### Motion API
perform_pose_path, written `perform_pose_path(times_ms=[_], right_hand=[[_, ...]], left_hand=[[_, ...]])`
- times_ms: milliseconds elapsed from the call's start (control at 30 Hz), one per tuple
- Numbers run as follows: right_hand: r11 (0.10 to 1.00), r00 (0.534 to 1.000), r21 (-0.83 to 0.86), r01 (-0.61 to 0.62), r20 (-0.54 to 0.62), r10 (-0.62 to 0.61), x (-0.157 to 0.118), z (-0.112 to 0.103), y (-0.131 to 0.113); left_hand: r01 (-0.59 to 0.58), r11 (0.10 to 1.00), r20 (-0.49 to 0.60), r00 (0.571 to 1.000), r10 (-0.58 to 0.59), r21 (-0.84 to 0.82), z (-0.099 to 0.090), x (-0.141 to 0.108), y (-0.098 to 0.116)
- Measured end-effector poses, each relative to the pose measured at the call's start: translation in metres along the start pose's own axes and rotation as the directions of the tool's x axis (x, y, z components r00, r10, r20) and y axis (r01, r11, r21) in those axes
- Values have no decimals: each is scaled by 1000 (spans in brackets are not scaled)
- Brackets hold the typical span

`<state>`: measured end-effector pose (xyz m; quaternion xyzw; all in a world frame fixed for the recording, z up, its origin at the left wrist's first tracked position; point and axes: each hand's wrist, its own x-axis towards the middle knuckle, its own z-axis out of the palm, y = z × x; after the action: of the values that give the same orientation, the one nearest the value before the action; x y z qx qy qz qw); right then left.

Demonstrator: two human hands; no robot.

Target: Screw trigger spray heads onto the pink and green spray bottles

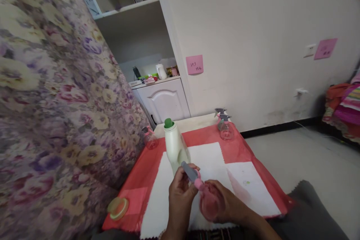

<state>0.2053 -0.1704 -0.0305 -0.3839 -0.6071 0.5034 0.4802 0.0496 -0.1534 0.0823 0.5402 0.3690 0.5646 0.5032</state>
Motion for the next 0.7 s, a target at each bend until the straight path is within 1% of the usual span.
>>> perform_pose_path(times_ms=[100, 267, 433, 633, 700], right_hand=[[1000, 1000, -21, -5, 2, 5, 0, 0, -5], [1000, 1000, 12, 19, 16, -19, 0, 0, 5], [1000, 1000, 29, -3, 14, 3, 0, 1, 13], [1000, 1000, 12, 1, 13, -1, -1, -1, 16], [1000, 1000, 6, -2, 23, 2, 0, -2, 18]], left_hand=[[-5, 999, 31, 1000, 4, 34, 1, -1, 6], [-10, 999, -25, 1000, 11, 45, 2, 0, 10], [-17, 999, -3, 1000, 17, 30, -2, 1, 10], [-12, 1000, -56, 998, 13, 22, -5, -1, 14], [0, 1000, -41, 999, 1, 22, -3, -2, 16]])
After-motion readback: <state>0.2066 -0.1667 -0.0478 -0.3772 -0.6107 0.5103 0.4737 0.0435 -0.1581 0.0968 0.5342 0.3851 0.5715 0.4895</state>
